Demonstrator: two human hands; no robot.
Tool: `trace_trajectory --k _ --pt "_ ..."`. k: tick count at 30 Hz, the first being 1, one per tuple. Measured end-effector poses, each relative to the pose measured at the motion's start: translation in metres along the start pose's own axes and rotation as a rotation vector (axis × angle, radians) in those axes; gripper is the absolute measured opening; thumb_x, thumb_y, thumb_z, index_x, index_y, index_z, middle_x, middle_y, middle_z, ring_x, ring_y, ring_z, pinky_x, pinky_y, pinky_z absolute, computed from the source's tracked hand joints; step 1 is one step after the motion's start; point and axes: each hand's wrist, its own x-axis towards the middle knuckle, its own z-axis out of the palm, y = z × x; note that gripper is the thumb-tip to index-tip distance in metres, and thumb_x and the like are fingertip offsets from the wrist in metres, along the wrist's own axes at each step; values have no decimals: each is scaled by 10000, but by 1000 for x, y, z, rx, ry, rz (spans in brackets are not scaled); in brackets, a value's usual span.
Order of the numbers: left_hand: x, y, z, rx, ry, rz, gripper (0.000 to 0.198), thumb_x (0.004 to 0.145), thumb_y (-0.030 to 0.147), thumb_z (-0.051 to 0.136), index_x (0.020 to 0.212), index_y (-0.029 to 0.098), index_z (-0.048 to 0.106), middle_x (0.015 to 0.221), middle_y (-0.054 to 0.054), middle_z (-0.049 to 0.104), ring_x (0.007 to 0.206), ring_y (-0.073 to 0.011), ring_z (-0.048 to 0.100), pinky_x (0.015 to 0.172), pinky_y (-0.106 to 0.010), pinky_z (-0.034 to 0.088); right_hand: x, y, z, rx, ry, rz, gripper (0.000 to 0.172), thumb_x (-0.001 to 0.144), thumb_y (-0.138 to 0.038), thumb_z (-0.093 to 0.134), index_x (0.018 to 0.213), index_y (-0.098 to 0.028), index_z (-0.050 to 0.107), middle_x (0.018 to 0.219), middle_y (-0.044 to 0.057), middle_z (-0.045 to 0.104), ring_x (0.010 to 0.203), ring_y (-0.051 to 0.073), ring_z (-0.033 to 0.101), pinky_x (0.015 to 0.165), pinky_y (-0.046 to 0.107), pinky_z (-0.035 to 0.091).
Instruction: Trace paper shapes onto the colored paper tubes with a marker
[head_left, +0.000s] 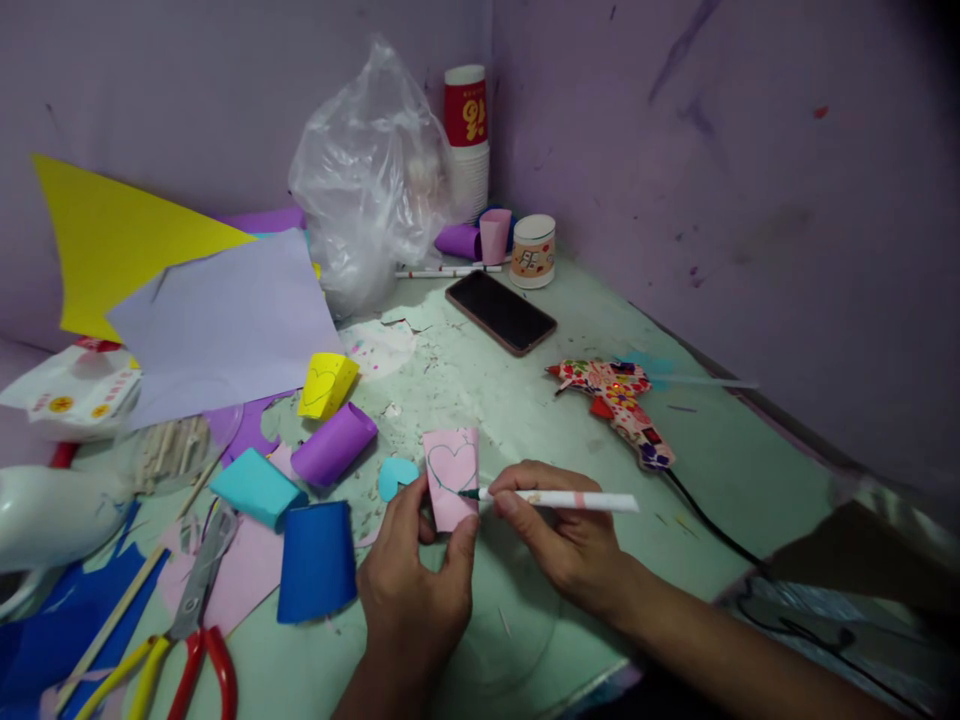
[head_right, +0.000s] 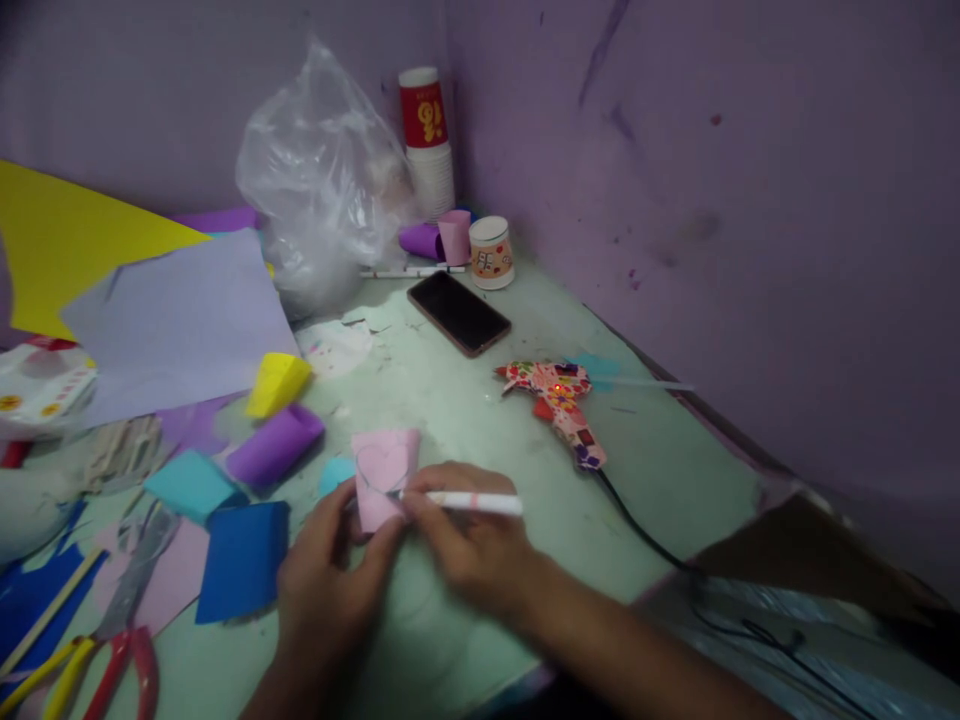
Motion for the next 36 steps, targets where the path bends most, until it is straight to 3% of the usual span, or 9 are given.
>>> trace_trajectory --k 36 --pt "-1 6 0 -53 -8 -67 408 804 350 614 1165 165 571 944 -104 699 709 -204 642 611 -316 512 3 -2 -1 -38 1 8 153 845 -181 552 728 -189 651 611 15 658 525 127 598 519 252 500"
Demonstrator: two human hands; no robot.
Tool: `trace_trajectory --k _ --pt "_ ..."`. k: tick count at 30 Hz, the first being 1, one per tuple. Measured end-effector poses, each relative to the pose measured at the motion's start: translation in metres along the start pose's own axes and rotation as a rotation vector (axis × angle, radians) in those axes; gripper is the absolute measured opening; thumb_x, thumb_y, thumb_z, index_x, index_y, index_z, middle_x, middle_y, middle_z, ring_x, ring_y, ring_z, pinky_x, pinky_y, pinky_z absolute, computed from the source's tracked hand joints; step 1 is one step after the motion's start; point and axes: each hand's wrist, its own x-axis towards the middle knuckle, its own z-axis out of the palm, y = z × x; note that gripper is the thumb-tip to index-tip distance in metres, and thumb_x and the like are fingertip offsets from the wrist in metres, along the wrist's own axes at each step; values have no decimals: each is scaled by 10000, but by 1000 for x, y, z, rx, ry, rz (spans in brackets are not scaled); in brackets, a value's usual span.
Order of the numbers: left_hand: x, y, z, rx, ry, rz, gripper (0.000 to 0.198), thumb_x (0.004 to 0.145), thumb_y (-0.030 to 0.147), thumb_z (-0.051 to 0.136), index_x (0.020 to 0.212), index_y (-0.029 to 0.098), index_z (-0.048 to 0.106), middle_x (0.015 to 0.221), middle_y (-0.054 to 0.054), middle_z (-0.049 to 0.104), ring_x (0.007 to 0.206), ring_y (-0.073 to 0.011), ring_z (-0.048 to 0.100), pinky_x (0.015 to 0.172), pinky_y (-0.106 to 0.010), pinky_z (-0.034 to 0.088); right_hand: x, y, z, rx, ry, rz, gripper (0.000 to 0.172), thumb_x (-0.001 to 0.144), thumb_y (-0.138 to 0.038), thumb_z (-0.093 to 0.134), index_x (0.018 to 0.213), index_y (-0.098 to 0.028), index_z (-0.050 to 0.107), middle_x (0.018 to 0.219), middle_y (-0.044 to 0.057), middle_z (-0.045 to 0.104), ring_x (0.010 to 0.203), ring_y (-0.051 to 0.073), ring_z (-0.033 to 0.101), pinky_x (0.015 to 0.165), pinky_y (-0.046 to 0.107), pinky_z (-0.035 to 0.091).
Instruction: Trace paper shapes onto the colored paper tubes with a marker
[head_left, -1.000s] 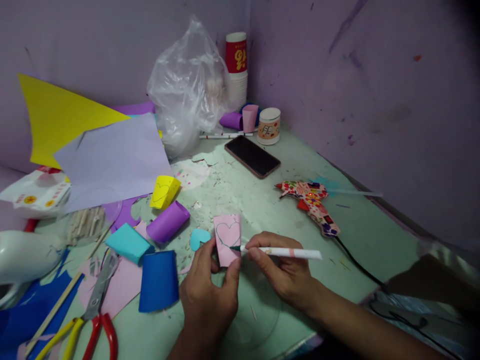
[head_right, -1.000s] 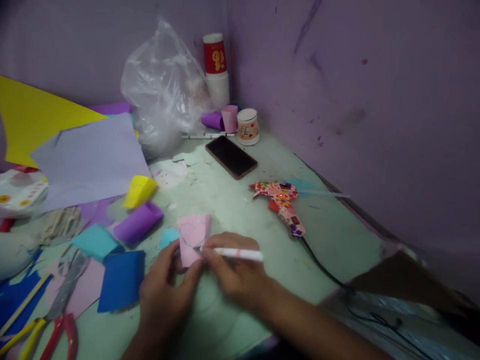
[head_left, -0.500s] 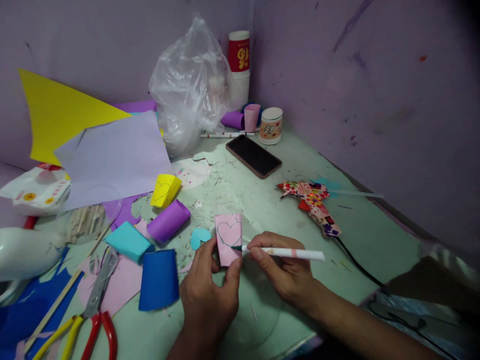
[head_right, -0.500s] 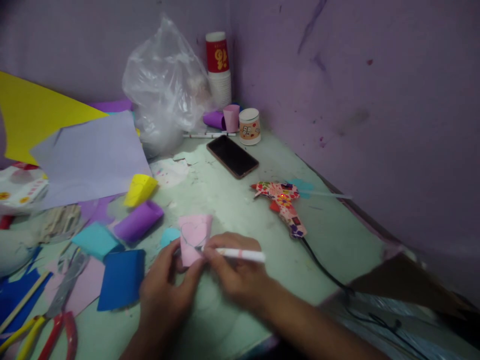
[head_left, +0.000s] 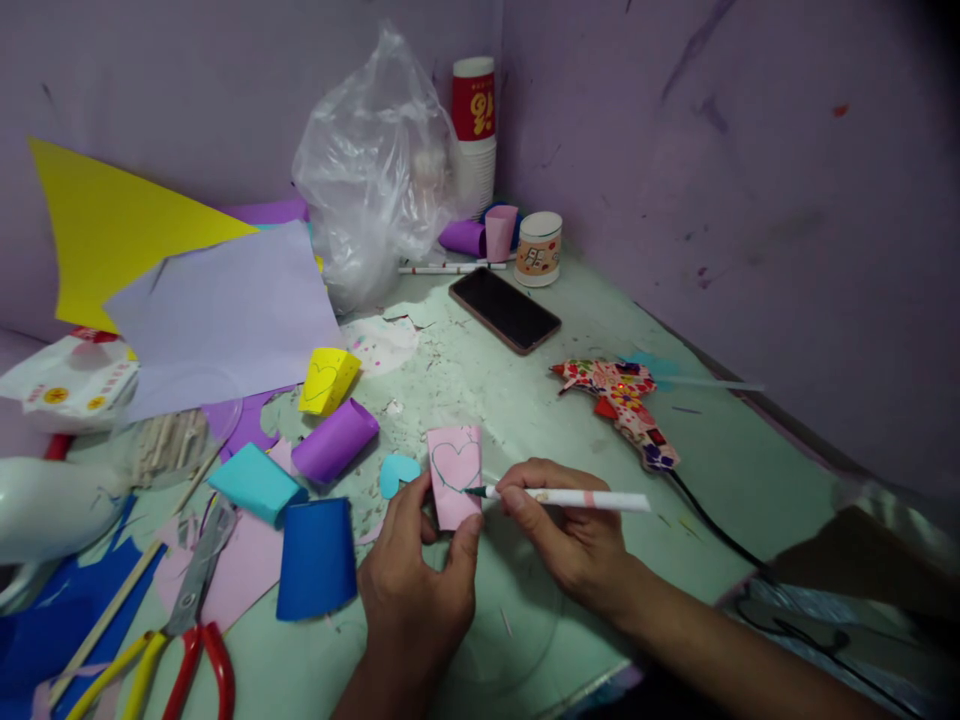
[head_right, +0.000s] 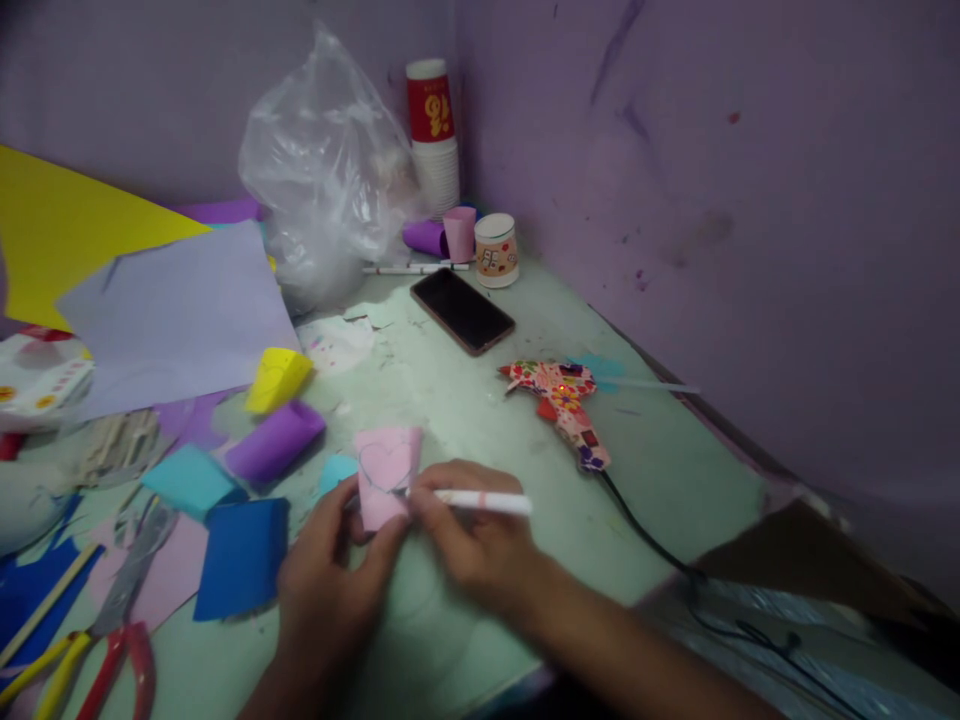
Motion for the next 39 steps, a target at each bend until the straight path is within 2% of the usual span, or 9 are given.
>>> trace_trajectory --k 7,19,23,32,39 --pt "0 1 -1 14 -2 -1 404 804 343 610 1152 139 582 942 -111 699 702 -203 641 610 -314 512 -1 0 1 25 5 -18 113 830 -171 575 755 -187 658 596 9 652 488 115 572 472 235 470" --pt "0 1 0 22 -3 -12 398 793 356 613 1144 172 578 938 -96 705 708 -212 653 598 -314 513 0 -1 0 2 22 17 140 841 -184 561 733 -193 650 625 16 669 500 114 579 470 230 472" --pt "0 1 -1 8 -5 -10 401 795 349 616 1149 164 579 949 -103 702 728 -214 654 606 -315 511 -1 0 0 29 14 -21 115 831 -172 569 753 -187 652 596 10 650 483 110 569 443 221 452" --pt "1 3 -1 14 -13 -15 403 802 352 613 1146 145 579 930 -107 698 700 -199 639 607 -315 511 -1 0 1 29 14 -26 107 824 -158 581 753 -183 657 601 8 650 483 110 571 469 229 467" --pt "0 -4 0 41 1 29 420 797 369 616 1148 140 583 920 -103 704 692 -193 646 584 -294 512 -5 3 0 83 22 -8 105 831 -161 582 761 -191 654 628 -1 653 514 107 583 481 220 459"
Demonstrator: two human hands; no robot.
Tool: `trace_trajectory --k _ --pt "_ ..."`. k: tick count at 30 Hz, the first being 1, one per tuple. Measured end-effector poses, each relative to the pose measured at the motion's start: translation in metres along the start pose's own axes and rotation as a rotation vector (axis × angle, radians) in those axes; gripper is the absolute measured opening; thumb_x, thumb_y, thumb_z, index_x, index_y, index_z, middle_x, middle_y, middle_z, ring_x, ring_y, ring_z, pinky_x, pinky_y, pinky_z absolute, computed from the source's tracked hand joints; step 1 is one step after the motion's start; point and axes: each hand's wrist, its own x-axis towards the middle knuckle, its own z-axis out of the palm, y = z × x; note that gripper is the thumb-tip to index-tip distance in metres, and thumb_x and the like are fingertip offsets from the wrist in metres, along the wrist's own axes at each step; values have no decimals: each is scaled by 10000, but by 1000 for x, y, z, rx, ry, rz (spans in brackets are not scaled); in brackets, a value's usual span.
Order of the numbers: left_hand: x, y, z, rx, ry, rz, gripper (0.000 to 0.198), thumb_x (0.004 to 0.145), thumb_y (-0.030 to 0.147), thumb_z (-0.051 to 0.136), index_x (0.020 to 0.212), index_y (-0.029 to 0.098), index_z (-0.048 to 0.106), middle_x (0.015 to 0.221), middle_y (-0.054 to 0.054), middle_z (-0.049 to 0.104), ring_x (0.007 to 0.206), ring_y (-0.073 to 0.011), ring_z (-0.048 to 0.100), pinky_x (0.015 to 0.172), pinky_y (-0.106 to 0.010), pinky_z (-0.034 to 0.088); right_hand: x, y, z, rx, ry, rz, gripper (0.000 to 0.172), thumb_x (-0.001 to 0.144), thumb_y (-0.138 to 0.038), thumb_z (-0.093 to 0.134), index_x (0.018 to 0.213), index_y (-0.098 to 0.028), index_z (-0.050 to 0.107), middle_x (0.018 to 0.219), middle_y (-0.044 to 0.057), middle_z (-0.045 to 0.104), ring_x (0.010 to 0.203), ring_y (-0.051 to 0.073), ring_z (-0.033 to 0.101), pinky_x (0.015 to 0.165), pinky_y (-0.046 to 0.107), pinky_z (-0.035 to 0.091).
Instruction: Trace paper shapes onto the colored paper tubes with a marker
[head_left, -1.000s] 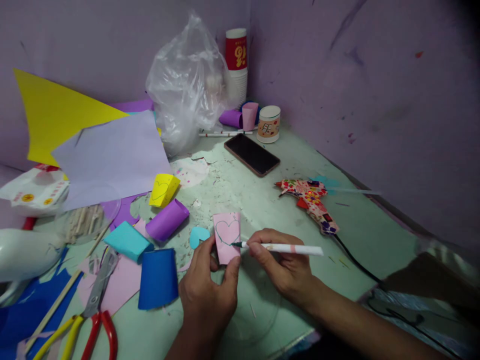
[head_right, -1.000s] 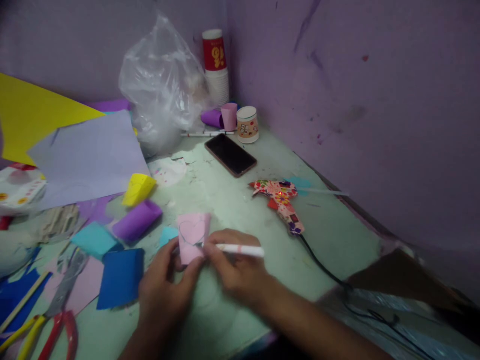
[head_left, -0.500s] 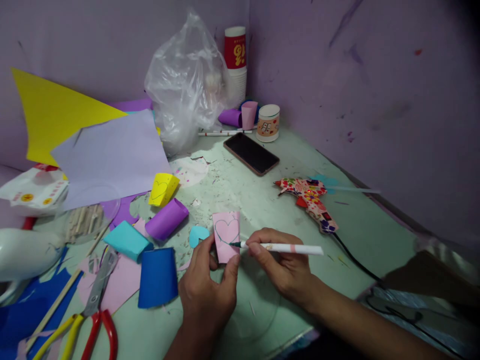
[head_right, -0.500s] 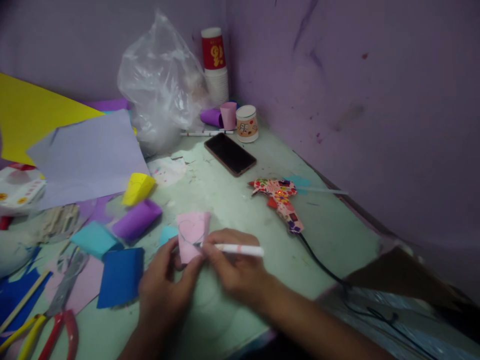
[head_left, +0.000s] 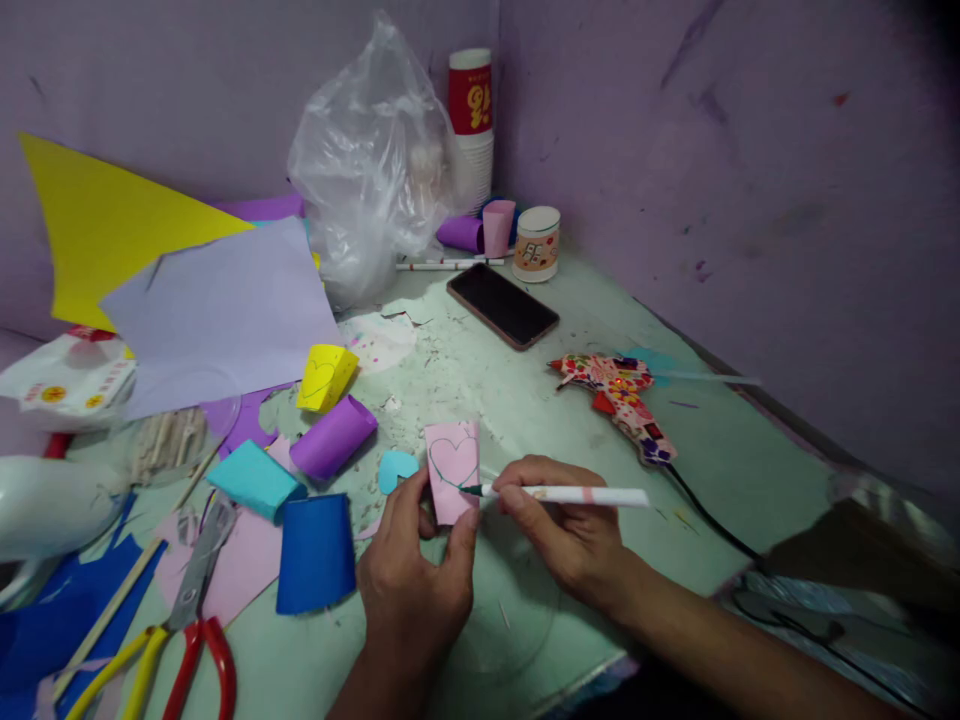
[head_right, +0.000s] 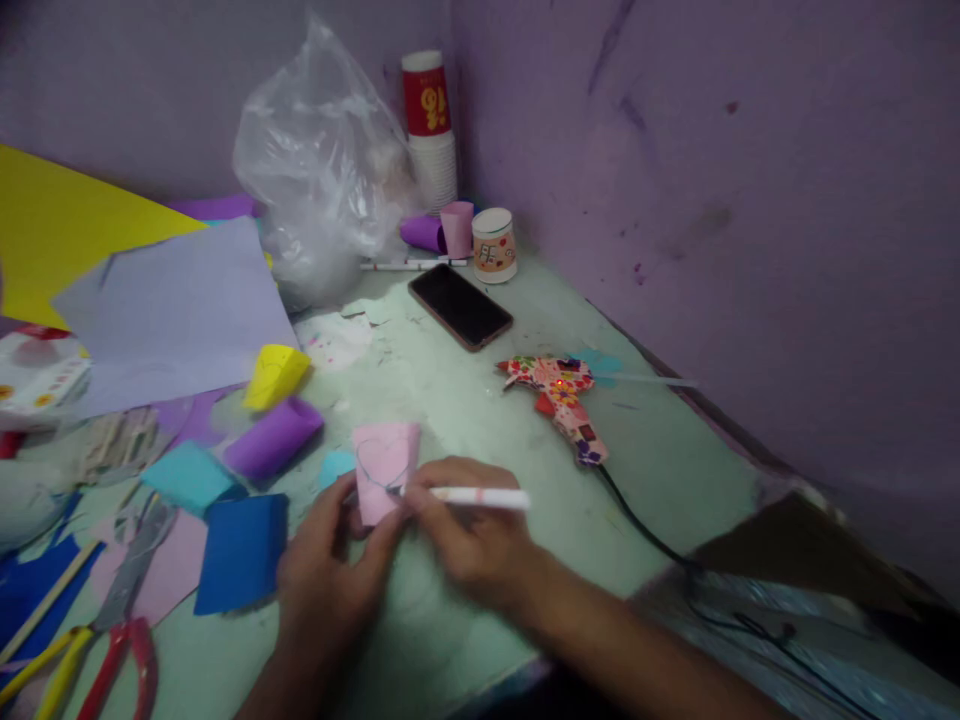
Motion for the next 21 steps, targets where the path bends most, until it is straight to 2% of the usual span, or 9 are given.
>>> trace_trajectory --k 4,6,8,10,12,15,18,21 --pt "0 0 -1 4 -12 -1 423 799 361 609 1160 144 577 926 -96 696 685 -190 632 595 -297 508 -2 8 -1 52 141 92 134 893 -191 528 927 -244 645 670 -28 653 578 110 612 558 231 488" --pt "0 3 -2 -5 -22 -21 422 804 359 599 1165 143 576 913 -90 689 673 -189 616 614 -306 502 2 11 -1 23 174 156 143 912 -217 509 998 -258 616 777 -9 682 696 133 652 656 269 514" --pt "-1 5 -3 -22 -32 -62 427 808 360 592 1172 136 576 908 -89 683 672 -190 602 640 -321 494 7 12 0 3 118 226 151 906 -243 511 1045 -251 569 961 36 694 877 177 668 782 337 522" --pt "0 7 -5 -47 -52 -103 443 805 372 591 1178 134 579 892 -83 675 676 -193 594 655 -334 487 12 13 2 9 6 282 212 892 -249 506 1103 -237 507 1093 84 663 999 218 649 873 412 503" --pt "1 8 -8 -85 -77 -158 460 802 394 585 1190 148 580 868 -70 668 699 -203 598 672 -349 483 14 13 5 10 -81 303 273 873 -228 496 1143 -225 458 1119 110 643 1027 239 641 907 461 487" --pt "6 6 -14 -196 -143 -264 512 783 441 587 1206 152 573 803 -54 672 701 -216 617 673 -359 484 16 12 9 20 -131 296 324 837 -193 500 1153 -225 433 1121 112 627 1045 242 631 924 476 476" --pt "14 4 -19 -464 -191 -392 564 733 464 625 1182 128 567 916 -100 707 814 -245 660 707 -358 508 20 13 12 120 -148 294 334 820 -212 515 1142 -236 427 1170 106 605 1083 225 613 953 456 462" --pt "20 6 -22 -769 -195 -504 597 654 436 690 1142 120 553 1078 -151 688 944 -261 663 764 -352 528 26 10 13 217 -162 382 422 769 -297 605 1143 -250 414 1211 105 585 1084 227 607 931 437 476"
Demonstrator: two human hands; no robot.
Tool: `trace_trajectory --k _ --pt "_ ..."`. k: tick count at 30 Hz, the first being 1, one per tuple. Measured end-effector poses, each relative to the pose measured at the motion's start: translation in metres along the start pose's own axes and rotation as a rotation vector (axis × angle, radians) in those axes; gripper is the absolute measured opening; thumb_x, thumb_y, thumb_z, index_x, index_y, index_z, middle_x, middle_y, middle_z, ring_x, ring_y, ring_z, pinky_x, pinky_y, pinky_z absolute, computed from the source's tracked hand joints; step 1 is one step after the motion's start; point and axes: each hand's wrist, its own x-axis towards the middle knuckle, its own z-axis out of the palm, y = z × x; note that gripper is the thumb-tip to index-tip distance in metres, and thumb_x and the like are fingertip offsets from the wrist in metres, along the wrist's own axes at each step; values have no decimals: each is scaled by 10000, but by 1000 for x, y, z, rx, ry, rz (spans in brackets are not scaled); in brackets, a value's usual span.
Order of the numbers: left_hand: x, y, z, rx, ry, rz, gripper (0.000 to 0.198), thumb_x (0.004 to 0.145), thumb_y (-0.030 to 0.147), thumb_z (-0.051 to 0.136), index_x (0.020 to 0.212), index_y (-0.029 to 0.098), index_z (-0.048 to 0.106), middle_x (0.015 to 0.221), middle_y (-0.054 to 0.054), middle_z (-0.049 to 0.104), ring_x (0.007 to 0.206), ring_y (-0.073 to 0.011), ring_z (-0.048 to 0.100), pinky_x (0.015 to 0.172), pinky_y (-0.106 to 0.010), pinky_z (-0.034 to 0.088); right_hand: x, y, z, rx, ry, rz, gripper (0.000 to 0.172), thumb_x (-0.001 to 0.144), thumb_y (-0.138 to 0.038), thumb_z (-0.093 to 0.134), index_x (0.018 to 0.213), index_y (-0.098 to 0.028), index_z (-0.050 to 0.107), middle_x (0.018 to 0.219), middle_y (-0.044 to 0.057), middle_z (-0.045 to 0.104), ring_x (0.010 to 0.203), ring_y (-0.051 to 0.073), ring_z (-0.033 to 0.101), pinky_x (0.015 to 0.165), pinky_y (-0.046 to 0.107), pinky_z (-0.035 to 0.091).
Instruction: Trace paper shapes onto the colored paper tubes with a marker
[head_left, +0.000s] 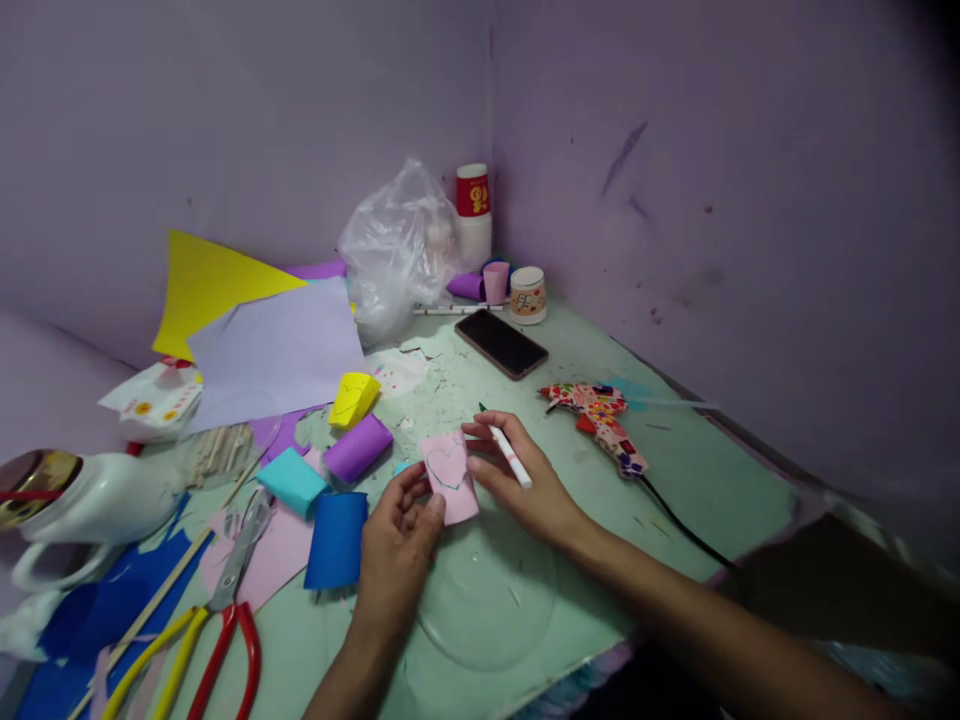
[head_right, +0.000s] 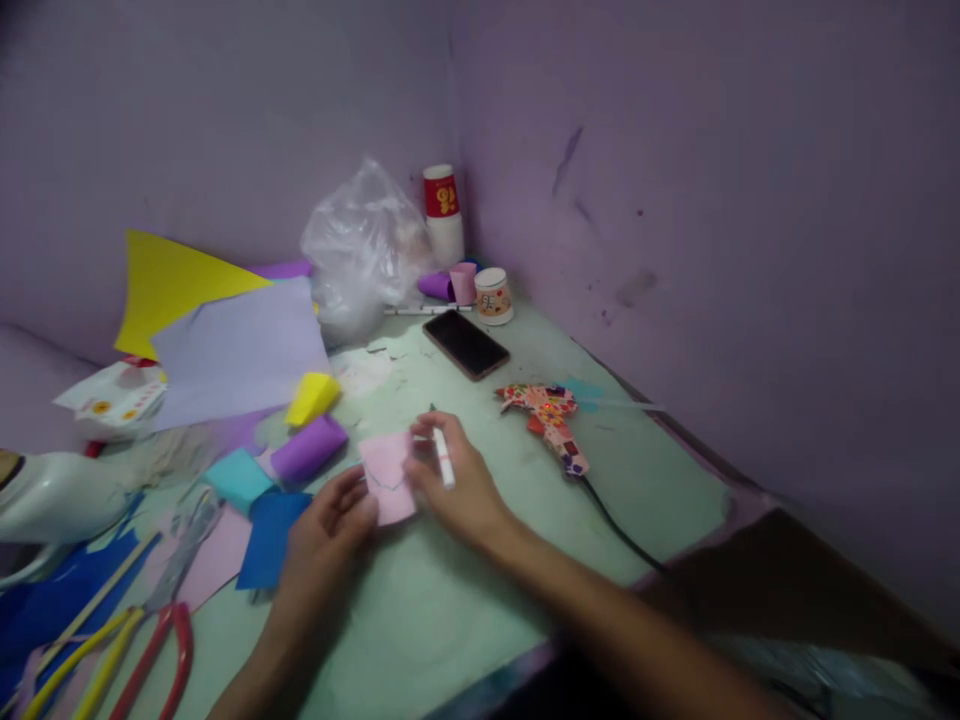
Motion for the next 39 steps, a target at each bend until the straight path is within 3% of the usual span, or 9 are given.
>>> trace_trajectory --k 5,9,12,14,18,25,28,31,39 --pt "-5 2 6 -25 7 16 547 611 338 696 1100 132 564 1057 -134 689 846 -223 676 719 -329 546 1 -16 10 -191 16 145 771 556 -351 792 1209 -243 395 1250 120 566 1047 287 601 924 480 448" --pt "-13 2 5 116 -5 88 490 692 315 623 1151 154 561 1049 -103 685 738 -176 646 655 -304 530 0 -22 19 -274 59 155 713 594 -355 744 1204 -227 398 1246 119 568 1005 285 602 901 474 448" --pt "-15 4 -1 248 10 153 410 726 341 607 1090 153 609 843 -56 685 575 -143 565 562 -284 484 3 -20 16 -131 80 138 668 610 -354 720 1178 -228 394 1264 122 545 954 262 614 859 447 473" --pt "-13 6 -7 295 125 211 357 733 384 616 1004 154 649 674 -14 626 523 -139 519 528 -275 452 6 -19 10 15 78 113 665 607 -352 743 1167 -238 403 1266 118 546 979 262 611 855 433 478" --pt "-4 11 -20 162 297 235 337 730 459 628 890 167 680 701 -31 647 567 -146 540 550 -269 455 10 -33 -6 423 3 71 627 631 -305 767 1170 -287 446 1259 79 588 1034 257 617 831 400 501" --pt "0 11 -19 -297 -14 30 438 688 500 707 954 153 681 939 -111 714 787 -210 642 681 -300 491 17 -46 -2 924 -282 69 524 634 -370 670 1140 -283 567 1259 26 615 1241 222 529 1109 421 351" --pt "-1 6 -11 -408 -144 7 523 606 499 772 986 152 685 944 -115 714 884 -249 643 751 -322 479 24 -31 10 869 -328 118 532 668 -531 555 1129 -267 572 1306 46 571 1353 218 401 1143 443 295" --pt "-1 3 -9 -473 -273 -26 433 552 466 812 795 136 672 705 -59 673 653 -175 600 601 -264 436 29 -18 19 746 -367 138 583 685 -597 475 1161 -268 548 1326 57 552 1373 224 369 1143 466 280" --pt "0 8 -26 -249 -202 6 361 586 406 778 551 163 513 461 41 478 453 -77 382 465 -217 270 37 -23 13 652 -293 139 484 650 -272 666 1121 -263 556 1239 75 643 1096 270 615 901 442 481"
